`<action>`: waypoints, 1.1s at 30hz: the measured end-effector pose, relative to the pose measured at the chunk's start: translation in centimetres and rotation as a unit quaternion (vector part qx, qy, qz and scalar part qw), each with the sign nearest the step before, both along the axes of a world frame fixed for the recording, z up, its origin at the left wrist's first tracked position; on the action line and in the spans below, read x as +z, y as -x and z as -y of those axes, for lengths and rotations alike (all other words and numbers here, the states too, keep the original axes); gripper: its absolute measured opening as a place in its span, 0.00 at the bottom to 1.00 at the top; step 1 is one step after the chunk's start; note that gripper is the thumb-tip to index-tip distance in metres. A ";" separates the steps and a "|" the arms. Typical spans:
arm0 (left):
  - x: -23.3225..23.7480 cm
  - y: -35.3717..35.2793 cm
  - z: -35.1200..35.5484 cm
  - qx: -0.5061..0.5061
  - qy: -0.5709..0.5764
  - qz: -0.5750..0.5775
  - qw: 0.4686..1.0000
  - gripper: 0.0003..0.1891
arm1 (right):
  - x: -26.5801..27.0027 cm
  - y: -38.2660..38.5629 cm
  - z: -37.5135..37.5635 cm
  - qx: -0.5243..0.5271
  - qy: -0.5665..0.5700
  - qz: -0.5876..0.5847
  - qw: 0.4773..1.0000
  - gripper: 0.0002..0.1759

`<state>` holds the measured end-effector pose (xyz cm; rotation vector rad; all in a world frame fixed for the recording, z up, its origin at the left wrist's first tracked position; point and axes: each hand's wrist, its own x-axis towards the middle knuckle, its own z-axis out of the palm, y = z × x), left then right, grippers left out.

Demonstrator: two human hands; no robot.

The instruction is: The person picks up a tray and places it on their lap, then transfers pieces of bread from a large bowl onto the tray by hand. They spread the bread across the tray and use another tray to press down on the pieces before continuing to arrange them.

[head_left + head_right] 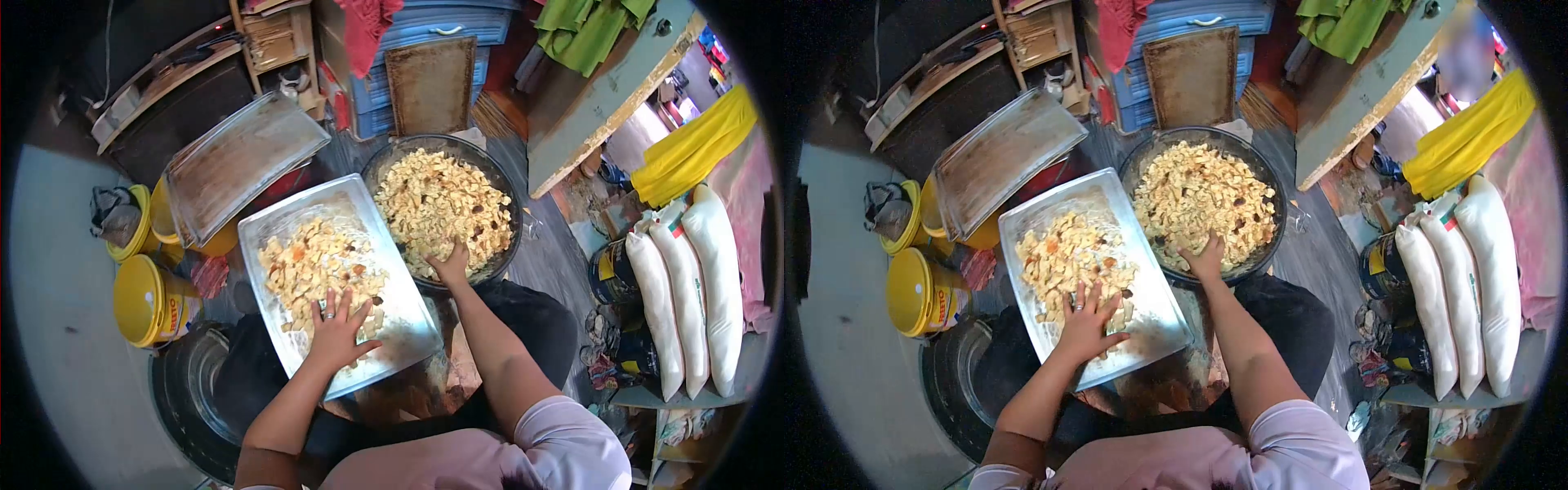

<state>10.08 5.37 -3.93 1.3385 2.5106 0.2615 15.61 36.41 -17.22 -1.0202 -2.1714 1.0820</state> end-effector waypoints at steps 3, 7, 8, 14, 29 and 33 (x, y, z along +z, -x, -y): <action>0.0 0.7 -0.5 -0.016 -0.021 -0.008 1.000 0.40 | -3.1 -0.1 -3.2 0.019 0.082 0.218 0.972 0.76; 0.2 0.7 -1.2 -0.008 -0.041 0.002 0.999 0.37 | -5.8 3.0 -2.9 0.085 0.081 0.331 0.936 0.81; 0.2 0.9 -1.3 -0.004 -0.051 0.005 0.999 0.37 | -5.8 4.0 -2.7 0.077 0.093 0.369 0.921 0.80; 0.4 1.7 -1.4 -0.008 0.002 0.040 0.999 0.38 | -9.4 8.0 -3.0 0.007 0.061 0.449 0.891 0.58; 3.4 3.2 2.0 0.059 -0.061 0.054 0.995 0.37 | -8.7 3.6 -12.1 -0.050 0.092 0.093 0.990 0.42; 4.6 4.7 3.8 0.137 -0.130 0.014 0.982 0.31 | 0.7 4.7 -12.4 -0.022 0.179 -0.061 0.982 0.41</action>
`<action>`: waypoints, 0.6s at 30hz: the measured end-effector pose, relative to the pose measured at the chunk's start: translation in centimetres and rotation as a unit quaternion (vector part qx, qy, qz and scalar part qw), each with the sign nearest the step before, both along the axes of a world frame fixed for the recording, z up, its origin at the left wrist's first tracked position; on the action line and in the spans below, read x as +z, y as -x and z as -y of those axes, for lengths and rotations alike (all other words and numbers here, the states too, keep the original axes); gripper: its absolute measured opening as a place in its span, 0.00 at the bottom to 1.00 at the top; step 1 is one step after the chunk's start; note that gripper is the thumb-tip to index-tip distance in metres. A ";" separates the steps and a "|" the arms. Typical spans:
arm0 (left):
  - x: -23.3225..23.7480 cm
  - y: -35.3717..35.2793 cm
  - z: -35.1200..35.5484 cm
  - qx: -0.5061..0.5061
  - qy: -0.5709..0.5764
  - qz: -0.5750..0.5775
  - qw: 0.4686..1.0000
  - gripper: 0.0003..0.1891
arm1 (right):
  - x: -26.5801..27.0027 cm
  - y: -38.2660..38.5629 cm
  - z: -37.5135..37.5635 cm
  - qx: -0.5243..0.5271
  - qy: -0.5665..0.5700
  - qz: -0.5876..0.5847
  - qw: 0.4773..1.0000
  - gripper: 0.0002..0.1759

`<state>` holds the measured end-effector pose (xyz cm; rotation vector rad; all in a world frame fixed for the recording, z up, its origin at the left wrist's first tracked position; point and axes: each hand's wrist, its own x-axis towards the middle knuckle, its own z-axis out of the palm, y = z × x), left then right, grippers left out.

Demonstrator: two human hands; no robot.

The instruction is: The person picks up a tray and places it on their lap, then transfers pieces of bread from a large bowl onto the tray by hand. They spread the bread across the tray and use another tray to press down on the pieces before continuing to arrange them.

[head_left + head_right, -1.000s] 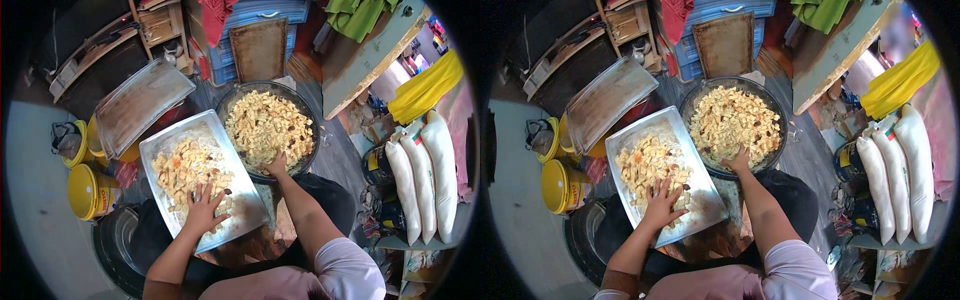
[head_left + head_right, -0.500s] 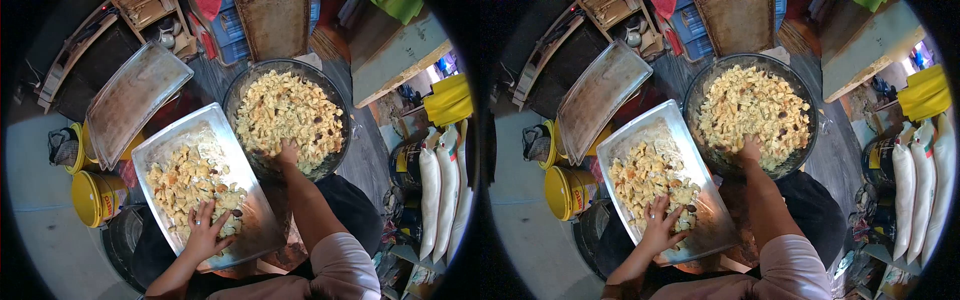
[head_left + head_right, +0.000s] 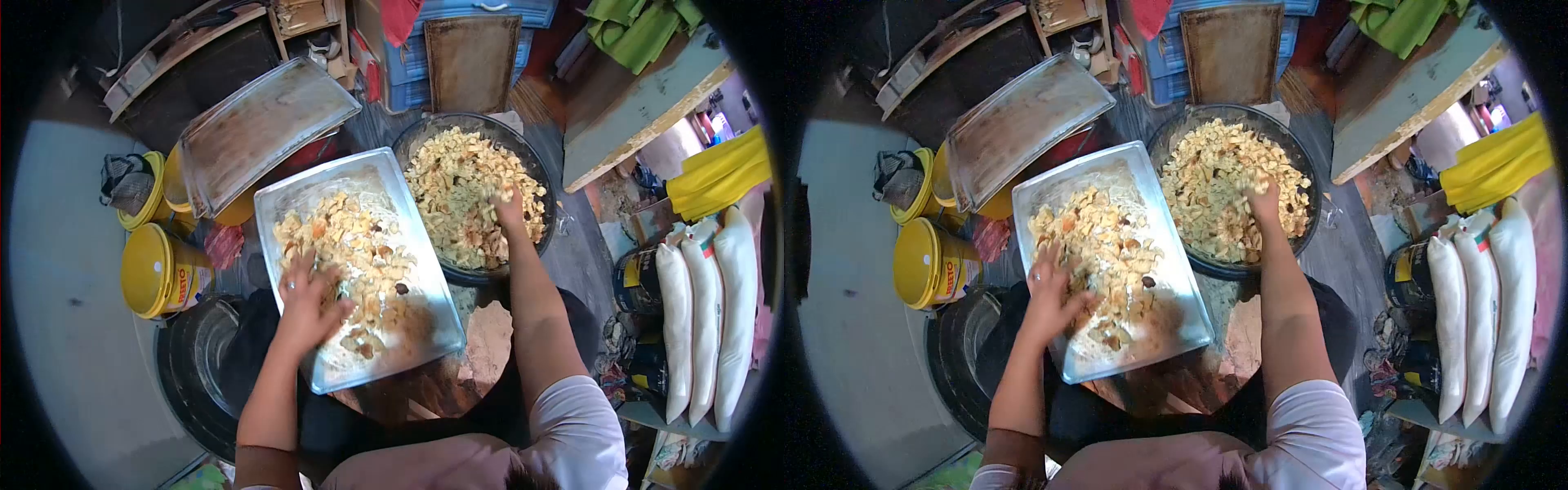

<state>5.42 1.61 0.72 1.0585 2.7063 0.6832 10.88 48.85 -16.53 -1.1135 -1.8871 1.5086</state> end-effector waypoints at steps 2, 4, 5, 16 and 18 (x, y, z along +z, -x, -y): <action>0.4 0.3 1.4 0.069 -0.054 0.024 0.996 0.28 | 2.1 1.5 -0.8 0.029 -0.023 -0.061 0.997 0.44; -1.9 0.4 3.4 0.128 -0.195 0.049 0.971 0.24 | 6.1 1.9 2.1 0.068 -0.038 -0.069 0.995 0.45; -2.6 -0.1 3.9 0.142 -0.198 0.045 0.969 0.24 | 9.3 2.4 4.6 0.099 -0.048 -0.076 0.991 0.46; -7.6 -6.7 3.7 0.348 -0.507 0.380 0.691 0.24 | 17.9 -0.5 33.0 0.480 -0.322 0.100 0.810 0.41; -7.1 -6.9 2.7 0.354 -0.520 0.352 0.693 0.28 | 15.3 -0.8 35.8 0.491 -0.380 0.130 0.773 0.39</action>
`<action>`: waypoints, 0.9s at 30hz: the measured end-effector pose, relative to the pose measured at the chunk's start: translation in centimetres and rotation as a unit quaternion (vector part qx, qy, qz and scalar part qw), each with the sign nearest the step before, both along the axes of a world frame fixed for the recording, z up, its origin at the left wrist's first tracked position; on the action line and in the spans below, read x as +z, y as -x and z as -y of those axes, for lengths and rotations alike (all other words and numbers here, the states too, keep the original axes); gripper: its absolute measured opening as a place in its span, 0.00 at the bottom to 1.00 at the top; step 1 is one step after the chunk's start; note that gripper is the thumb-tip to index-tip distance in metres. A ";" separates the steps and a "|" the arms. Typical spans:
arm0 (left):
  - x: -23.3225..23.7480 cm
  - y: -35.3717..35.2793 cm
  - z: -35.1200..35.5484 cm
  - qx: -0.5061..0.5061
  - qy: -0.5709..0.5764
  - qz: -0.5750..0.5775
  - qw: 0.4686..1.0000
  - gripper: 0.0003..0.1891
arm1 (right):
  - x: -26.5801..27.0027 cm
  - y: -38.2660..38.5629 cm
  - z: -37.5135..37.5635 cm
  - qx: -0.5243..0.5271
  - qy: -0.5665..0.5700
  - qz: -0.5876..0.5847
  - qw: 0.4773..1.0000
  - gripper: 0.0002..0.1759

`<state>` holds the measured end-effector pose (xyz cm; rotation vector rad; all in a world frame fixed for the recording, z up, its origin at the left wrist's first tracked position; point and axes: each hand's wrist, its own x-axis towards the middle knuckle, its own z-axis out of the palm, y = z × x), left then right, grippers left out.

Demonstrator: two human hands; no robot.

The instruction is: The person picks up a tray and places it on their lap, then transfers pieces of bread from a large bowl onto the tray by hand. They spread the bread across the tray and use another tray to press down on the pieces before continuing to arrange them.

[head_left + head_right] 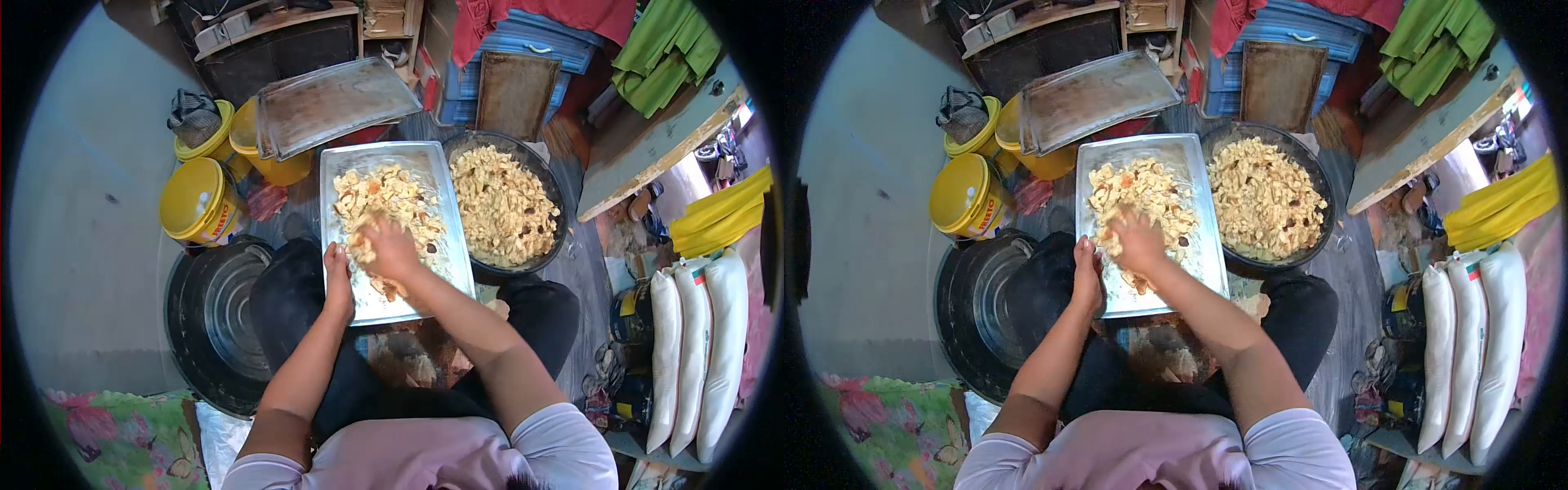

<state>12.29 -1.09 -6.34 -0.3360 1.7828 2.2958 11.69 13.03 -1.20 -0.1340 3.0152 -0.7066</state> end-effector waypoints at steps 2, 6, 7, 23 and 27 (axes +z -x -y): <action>0.2 0.1 -0.5 0.016 0.008 -0.018 1.000 0.29 | -0.5 -1.4 2.1 0.001 -0.051 -0.005 0.999 0.39; -1.3 0.4 -0.5 0.007 0.062 -0.097 0.993 0.31 | -1.7 -4.2 2.9 0.036 -0.121 -0.075 0.989 0.41; -1.7 0.4 -0.4 -0.028 0.085 -0.113 0.990 0.32 | -1.7 -4.7 2.5 0.039 -0.110 -0.094 0.989 0.42; -1.5 -1.5 0.4 -0.112 0.499 -0.270 0.816 0.28 | -6.6 -9.2 -5.7 -0.091 -0.044 -0.130 0.986 0.40; 0.3 -2.5 0.3 -0.150 0.510 -0.300 0.792 0.27 | -6.6 -9.1 -4.0 -0.051 -0.069 -0.123 0.989 0.34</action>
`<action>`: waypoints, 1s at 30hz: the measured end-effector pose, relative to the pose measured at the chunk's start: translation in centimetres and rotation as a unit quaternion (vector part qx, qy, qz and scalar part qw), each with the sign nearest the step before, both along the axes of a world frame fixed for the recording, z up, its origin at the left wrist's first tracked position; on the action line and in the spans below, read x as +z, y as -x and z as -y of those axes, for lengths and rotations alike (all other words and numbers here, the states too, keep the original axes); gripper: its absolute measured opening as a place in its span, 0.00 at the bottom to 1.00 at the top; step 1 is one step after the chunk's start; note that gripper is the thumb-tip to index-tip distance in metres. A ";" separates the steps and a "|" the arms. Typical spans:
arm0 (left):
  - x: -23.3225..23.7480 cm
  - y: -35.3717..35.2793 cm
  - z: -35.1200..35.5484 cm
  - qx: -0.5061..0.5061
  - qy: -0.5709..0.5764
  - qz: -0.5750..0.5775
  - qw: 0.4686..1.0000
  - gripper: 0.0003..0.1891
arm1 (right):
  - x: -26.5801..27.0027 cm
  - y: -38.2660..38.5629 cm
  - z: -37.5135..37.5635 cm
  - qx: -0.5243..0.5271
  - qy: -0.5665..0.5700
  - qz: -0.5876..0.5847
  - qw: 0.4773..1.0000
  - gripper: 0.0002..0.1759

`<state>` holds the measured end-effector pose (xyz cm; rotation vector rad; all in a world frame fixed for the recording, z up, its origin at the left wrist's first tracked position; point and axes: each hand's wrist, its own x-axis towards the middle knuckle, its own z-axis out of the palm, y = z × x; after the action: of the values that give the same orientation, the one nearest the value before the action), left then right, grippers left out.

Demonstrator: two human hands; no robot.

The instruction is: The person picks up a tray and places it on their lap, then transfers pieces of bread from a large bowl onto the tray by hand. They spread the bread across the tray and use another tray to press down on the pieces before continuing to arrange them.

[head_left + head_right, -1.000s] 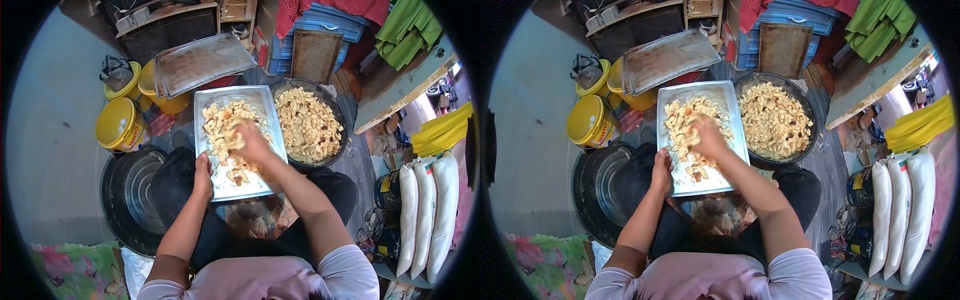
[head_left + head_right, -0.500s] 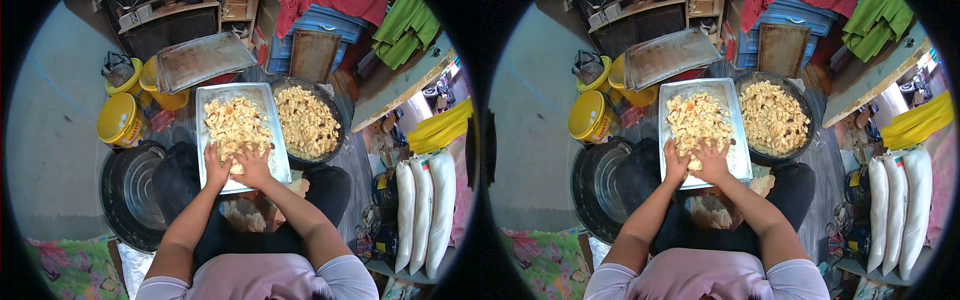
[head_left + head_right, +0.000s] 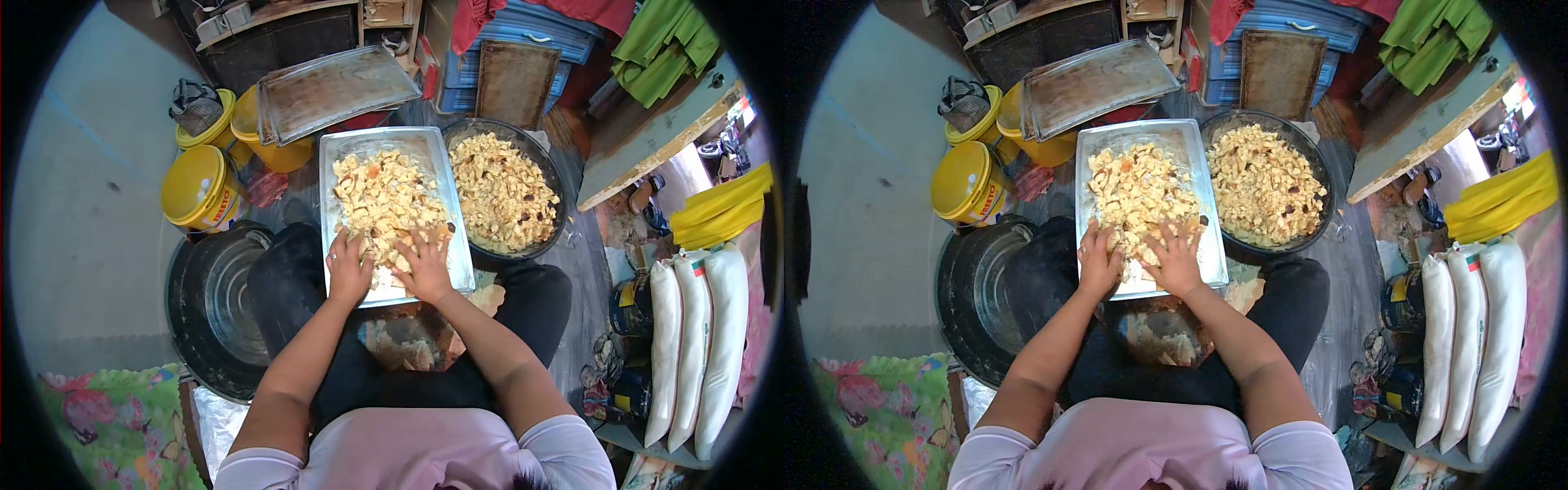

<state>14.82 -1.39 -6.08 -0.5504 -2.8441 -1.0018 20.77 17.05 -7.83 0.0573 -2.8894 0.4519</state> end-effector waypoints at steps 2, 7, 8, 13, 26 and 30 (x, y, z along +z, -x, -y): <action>-0.5 0.2 0.3 -0.012 0.019 -0.037 0.999 0.22 | -0.6 0.2 1.1 0.054 0.009 0.009 0.998 0.34; -0.5 1.8 1.0 0.038 -0.068 -0.014 0.997 0.14 | 0.0 1.3 2.5 0.106 0.013 0.004 0.994 0.36; -0.6 2.0 1.1 0.049 -0.082 0.002 0.995 0.14 | 0.1 1.6 2.4 0.108 0.015 0.001 0.994 0.36; 0.2 0.3 1.0 0.044 0.002 -0.080 0.996 0.16 | 0.7 3.3 1.9 0.023 0.018 0.003 1.000 0.39; 0.0 -1.0 -0.8 -0.091 0.180 -0.068 0.977 0.28 | 0.9 0.9 -3.3 0.005 0.131 -0.085 0.988 0.23; -0.1 -0.7 -0.5 -0.073 0.184 -0.078 0.977 0.25 | 0.7 -0.9 -1.6 0.036 0.101 -0.079 0.991 0.23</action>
<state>15.50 -0.93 -6.17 -0.8383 -2.8878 -0.4170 21.63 18.65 -7.14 0.1583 -2.6782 0.7180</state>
